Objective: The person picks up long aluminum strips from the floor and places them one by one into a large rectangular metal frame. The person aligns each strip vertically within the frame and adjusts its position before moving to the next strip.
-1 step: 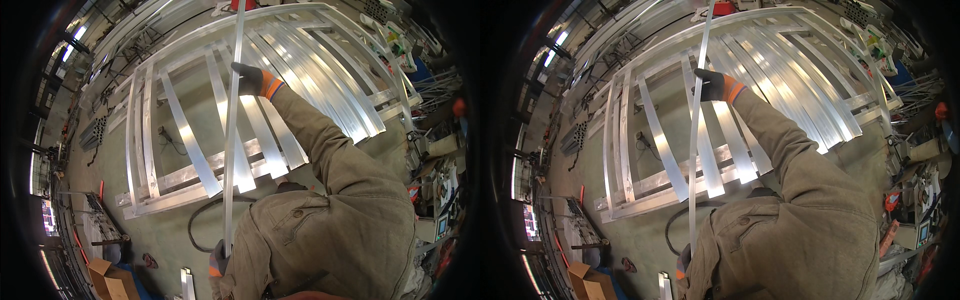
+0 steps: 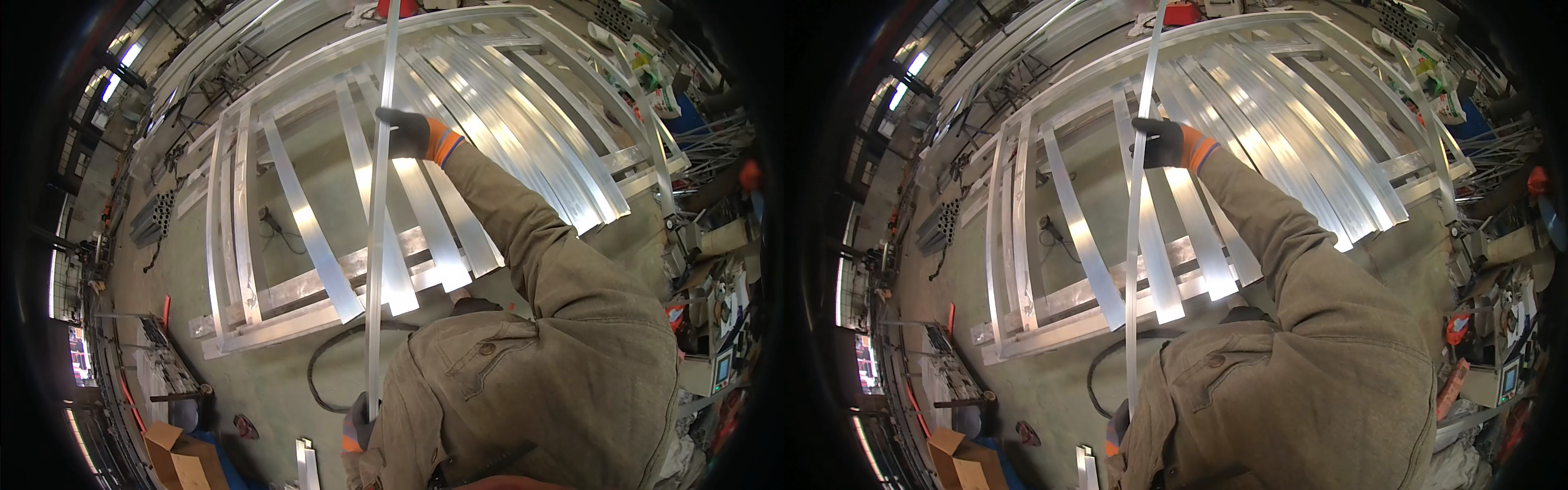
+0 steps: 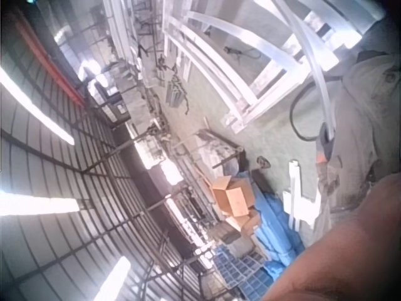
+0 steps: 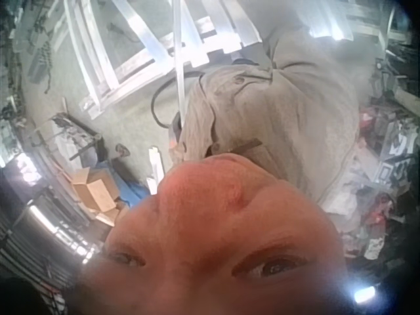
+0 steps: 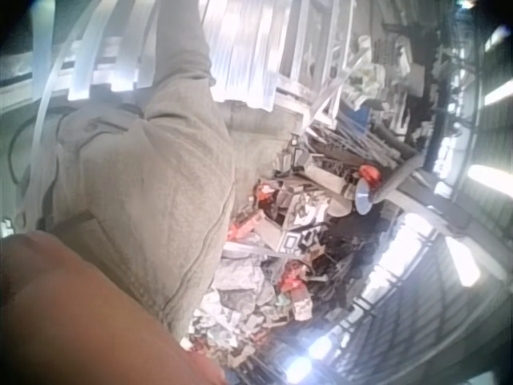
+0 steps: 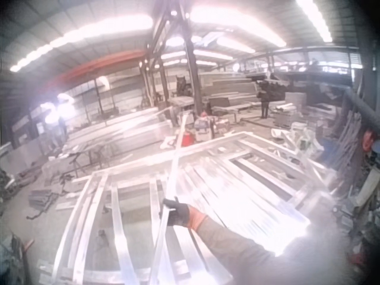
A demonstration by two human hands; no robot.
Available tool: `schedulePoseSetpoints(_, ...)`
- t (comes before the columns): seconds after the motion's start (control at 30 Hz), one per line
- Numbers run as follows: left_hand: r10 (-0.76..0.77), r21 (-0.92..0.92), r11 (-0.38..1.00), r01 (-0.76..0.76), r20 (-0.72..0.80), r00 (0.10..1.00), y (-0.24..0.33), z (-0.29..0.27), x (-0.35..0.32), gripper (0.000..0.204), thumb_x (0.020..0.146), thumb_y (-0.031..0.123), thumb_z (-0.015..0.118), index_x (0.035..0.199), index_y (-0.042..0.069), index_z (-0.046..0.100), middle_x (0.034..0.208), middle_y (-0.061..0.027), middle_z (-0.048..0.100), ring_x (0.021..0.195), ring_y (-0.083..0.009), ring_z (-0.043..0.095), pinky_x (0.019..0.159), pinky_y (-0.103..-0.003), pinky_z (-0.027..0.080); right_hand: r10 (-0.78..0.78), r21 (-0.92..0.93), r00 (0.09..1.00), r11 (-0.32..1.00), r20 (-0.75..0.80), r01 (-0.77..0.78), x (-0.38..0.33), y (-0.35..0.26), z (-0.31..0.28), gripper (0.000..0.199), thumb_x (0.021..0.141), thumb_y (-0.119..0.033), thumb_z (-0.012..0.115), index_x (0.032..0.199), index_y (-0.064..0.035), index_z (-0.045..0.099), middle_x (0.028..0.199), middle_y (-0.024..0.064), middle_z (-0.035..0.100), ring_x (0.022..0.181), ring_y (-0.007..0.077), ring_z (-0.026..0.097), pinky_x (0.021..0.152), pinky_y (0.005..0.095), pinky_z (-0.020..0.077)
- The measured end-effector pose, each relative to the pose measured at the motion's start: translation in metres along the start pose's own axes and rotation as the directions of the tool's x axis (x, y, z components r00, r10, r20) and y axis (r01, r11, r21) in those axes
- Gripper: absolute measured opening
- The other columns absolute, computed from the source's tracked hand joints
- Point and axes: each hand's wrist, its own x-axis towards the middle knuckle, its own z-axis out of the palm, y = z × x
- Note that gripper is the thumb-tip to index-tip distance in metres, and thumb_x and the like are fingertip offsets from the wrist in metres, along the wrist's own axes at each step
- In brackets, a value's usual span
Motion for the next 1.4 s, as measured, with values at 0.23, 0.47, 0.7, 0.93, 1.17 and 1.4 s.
schedulePoseSetpoints(0.23, -0.082, -0.078, 0.992, 0.096, 0.162, 0.983, -0.017, -0.009, -0.001, 0.042, 0.093, 0.021, 0.081, 0.129, 0.003, 0.067, 0.107, -0.0122, 0.072, 0.096, -0.0221, 0.069, 0.087, -0.038, 0.056, -0.051, -0.338, 0.999, 0.94, 0.009, 0.051, -0.021, 0.017, 0.02, 0.037, 0.1, -0.043, 0.08, 0.117, -0.0103, 0.077, 0.108, 0.0051, 0.076, 0.104, 0.0268, 0.075, 0.099, 0.0461, 0.059)
schedulePoseSetpoints(0.47, -0.129, -0.143, 0.976, 0.166, 0.24, 0.962, -0.063, -0.012, -0.007, 0.046, 0.094, 0.02, 0.08, 0.134, 0.003, 0.067, 0.109, -0.0105, 0.072, 0.099, -0.0209, 0.068, 0.09, -0.037, 0.056, 0.153, -0.302, 0.981, 0.936, -0.12, -0.183, -0.028, 0.0, 0.042, 0.083, 0.081, -0.084, 0.077, 0.105, -0.005, 0.074, 0.096, 0.0053, 0.07, 0.097, 0.0253, 0.067, 0.1, 0.0455, 0.0475)
schedulePoseSetpoints(0.7, -0.123, -0.231, 0.957, 0.175, 0.226, 0.966, -0.093, -0.002, 0.003, 0.05, 0.094, 0.02, 0.08, 0.139, 0.002, 0.067, 0.111, -0.0088, 0.072, 0.101, -0.0198, 0.068, 0.093, -0.036, 0.055, -0.142, -0.545, 0.987, 0.823, 0.077, 0.161, -0.019, 0.038, 0.01, 0.069, 0.089, -0.072, 0.077, 0.124, -0.0128, 0.073, 0.115, 0.0045, 0.074, 0.113, 0.0206, 0.067, 0.102, 0.048, 0.0482)
schedulePoseSetpoints(0.93, -0.13, -0.28, 0.95, 0.137, 0.043, 0.991, -0.031, 0.009, 0.093, 0.055, 0.094, 0.026, 0.082, 0.141, 0.001, 0.068, 0.116, -0.0067, 0.073, 0.106, -0.0193, 0.067, 0.097, -0.035, 0.054, 0.163, -0.718, 0.986, 0.682, -0.039, -0.141, -0.029, 0.186, 0.015, 0.066, 0.096, -0.031, 0.079, 0.158, -0.0227, 0.057, 0.15, 0.0047, 0.062, 0.139, 0.0251, 0.058, 0.112, 0.0507, 0.0519)
schedulePoseSetpoints(1.17, -0.171, -0.403, 0.902, 0.155, -0.004, 0.985, 0.037, 0.03, 0.234, 0.039, 0.096, 0.034, 0.075, 0.115, -0.001, 0.074, 0.096, -0.0052, 0.071, 0.09, -0.0151, 0.065, 0.079, -0.034, 0.051, 0.381, -0.618, 0.919, 0.701, -0.098, -0.357, -0.092, 0.313, 0.027, 0.07, 0.101, -0.051, 0.074, 0.153, -0.0073, 0.058, 0.136, 0.0113, 0.069, 0.116, 0.0218, 0.069, 0.091, 0.035, 0.059)
schedulePoseSetpoints(1.4, 0.037, -0.488, 0.871, -0.056, -0.047, 0.998, 0.03, 0.073, 0.315, 0.028, 0.102, 0.03, 0.07, 0.105, 0.003, 0.076, 0.093, -0.0048, 0.071, 0.083, -0.0165, 0.065, 0.073, -0.034, 0.052, 0.252, -0.523, 0.936, 0.778, -0.245, -0.347, -0.096, 0.29, 0.007, 0.056, 0.104, -0.054, 0.066, 0.13, -0.0044, 0.066, 0.115, 0.0071, 0.067, 0.097, 0.0182, 0.063, 0.081, 0.0392, 0.0545)
